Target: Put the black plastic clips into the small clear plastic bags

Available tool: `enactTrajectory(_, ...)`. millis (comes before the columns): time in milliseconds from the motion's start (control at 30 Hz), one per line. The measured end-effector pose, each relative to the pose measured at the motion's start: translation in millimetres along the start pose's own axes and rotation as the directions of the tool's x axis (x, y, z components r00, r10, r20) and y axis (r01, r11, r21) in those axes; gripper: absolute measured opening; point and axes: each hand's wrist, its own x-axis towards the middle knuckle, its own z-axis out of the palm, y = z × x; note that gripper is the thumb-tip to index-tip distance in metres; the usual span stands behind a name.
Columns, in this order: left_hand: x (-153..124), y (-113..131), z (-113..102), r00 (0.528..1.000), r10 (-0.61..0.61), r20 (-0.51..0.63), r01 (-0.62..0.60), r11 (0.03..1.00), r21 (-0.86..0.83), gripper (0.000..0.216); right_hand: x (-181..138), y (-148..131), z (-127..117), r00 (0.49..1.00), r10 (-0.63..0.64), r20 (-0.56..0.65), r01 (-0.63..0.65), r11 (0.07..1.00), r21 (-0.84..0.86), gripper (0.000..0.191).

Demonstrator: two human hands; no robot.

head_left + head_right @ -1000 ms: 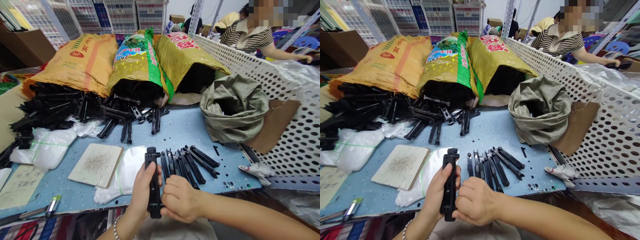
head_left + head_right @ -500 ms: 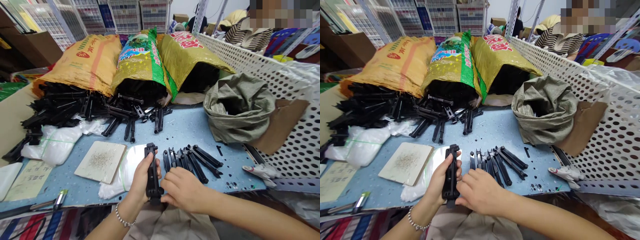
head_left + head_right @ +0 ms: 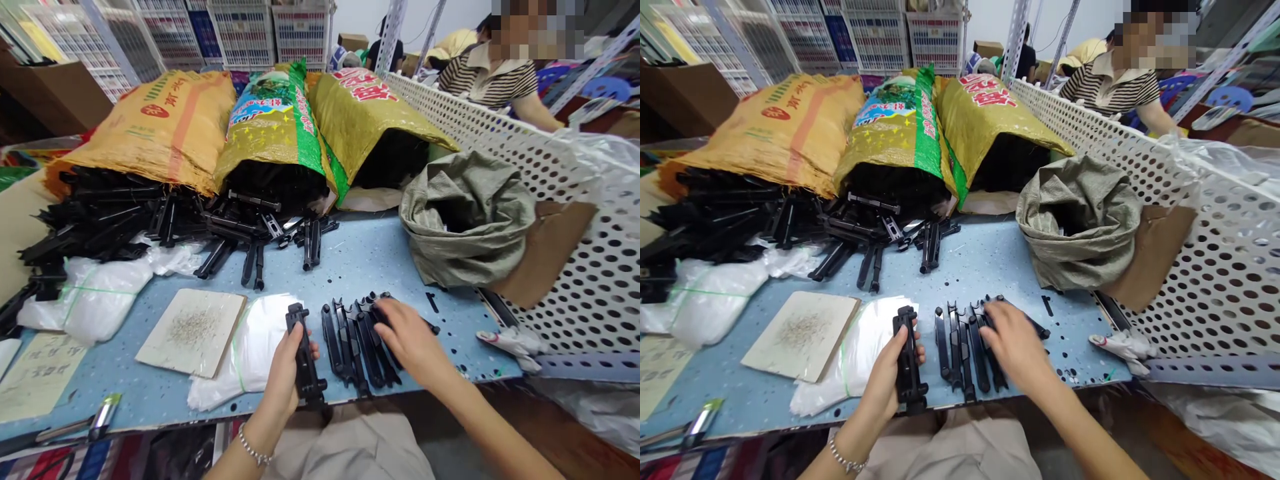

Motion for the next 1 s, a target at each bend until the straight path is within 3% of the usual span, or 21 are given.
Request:
enactTrajectory(33, 3.5, -6.5, 0.3, 1.000, -0.022, -0.003, 0.022, 1.000, -0.008, 0.050, -6.8, 14.3, 2.0, 0.991, 0.131, -0.035, -0.134, 0.986, -0.100, 0.048)
enactTrajectory(100, 9.0, -18.4, 4.1, 1.000, -0.012, 0.002, 0.012, 1.000, -0.016, 0.047, -22.3, 34.4, 8.9, 0.958, 0.285, -0.029, -0.284, 0.932, -0.227, 0.057)
enactTrajectory(233, 12.1, -24.9, 13.8, 0.997, 0.070, -0.028, -0.072, 0.995, -0.071, 0.040, -41.8, 39.1, 17.4, 0.934, 0.358, 0.017, -0.344, 0.910, -0.232, 0.052)
enactTrajectory(367, 2.2, -4.5, 10.8, 0.999, 0.042, -0.028, -0.048, 0.969, -0.241, 0.038, -31.7, 11.3, -1.6, 0.971, 0.222, -0.085, -0.225, 0.974, -0.028, 0.045)
enactTrajectory(467, -9.1, 12.9, -0.5, 0.979, -0.084, 0.184, 0.119, 0.975, -0.188, 0.035, -9.9, -24.9, -23.8, 0.997, -0.075, -0.031, 0.080, 0.974, 0.213, 0.044)
enactTrajectory(500, -12.5, 16.6, -5.1, 0.933, -0.199, 0.300, 0.229, 0.971, -0.068, 0.041, -1.3, -37.5, -29.9, 0.977, -0.212, -0.008, 0.207, 0.944, 0.256, 0.047)
enactTrajectory(533, -15.6, 19.1, -9.9, 0.852, -0.334, 0.403, 0.327, 0.941, 0.089, 0.052, 7.4, -49.3, -34.7, 0.939, -0.344, 0.020, 0.326, 0.905, 0.273, 0.050)
enactTrajectory(600, -21.0, 20.8, -19.4, 0.649, -0.559, 0.516, 0.429, 0.829, 0.358, 0.072, 22.6, -68.3, -39.3, 0.814, -0.573, 0.099, 0.530, 0.801, 0.279, 0.053)
enactTrajectory(633, -23.3, 20.6, -23.9, 0.572, -0.615, 0.543, 0.446, 0.789, 0.423, 0.075, 28.2, -74.7, -38.9, 0.746, -0.649, 0.152, 0.594, 0.751, 0.288, 0.052)
enactTrajectory(700, -26.2, 20.6, -32.4, 0.498, -0.646, 0.579, 0.466, 0.762, 0.449, 0.072, 33.7, -80.0, -33.3, 0.644, -0.728, 0.236, 0.655, 0.684, 0.322, 0.049)
enactTrajectory(733, -26.5, 21.3, -36.4, 0.493, -0.644, 0.585, 0.468, 0.763, 0.446, 0.068, 33.8, -79.0, -28.7, 0.623, -0.740, 0.254, 0.660, 0.671, 0.338, 0.047)
enactTrajectory(767, -25.5, 22.5, -40.1, 0.529, -0.627, 0.572, 0.445, 0.778, 0.443, 0.066, 32.4, -75.8, -23.2, 0.628, -0.736, 0.253, 0.648, 0.675, 0.353, 0.046)
enactTrajectory(800, -23.3, 24.1, -43.4, 0.635, -0.566, 0.525, 0.366, 0.819, 0.441, 0.064, 30.0, -70.9, -17.1, 0.660, -0.713, 0.237, 0.617, 0.695, 0.369, 0.046)
enactTrajectory(867, -15.3, 26.8, -48.1, 0.908, -0.258, 0.330, 0.086, 0.885, 0.457, 0.060, 24.4, -58.4, -4.7, 0.790, -0.589, 0.167, 0.480, 0.766, 0.428, 0.047)
enactTrajectory(900, -9.9, 27.1, -49.3, 0.978, -0.035, 0.207, -0.074, 0.866, 0.494, 0.054, 21.9, -52.5, 1.2, 0.874, -0.469, 0.132, 0.356, 0.800, 0.483, 0.046)
enactTrajectory(933, -4.3, 26.4, -49.7, 0.977, 0.187, 0.103, -0.212, 0.798, 0.565, 0.048, 19.8, -47.8, 6.6, 0.943, -0.313, 0.112, 0.200, 0.803, 0.561, 0.044)
enactTrajectory(967, 1.4, 24.8, -49.5, 0.929, 0.367, 0.048, -0.307, 0.690, 0.656, 0.041, 18.2, -44.9, 11.3, 0.982, -0.147, 0.122, 0.031, 0.752, 0.658, 0.042)
enactTrajectory(1000, 6.5, 22.6, -49.0, 0.872, 0.488, 0.050, -0.358, 0.563, 0.745, 0.035, 17.1, -43.9, 15.3, 0.987, -0.006, 0.163, -0.121, 0.643, 0.756, 0.042)
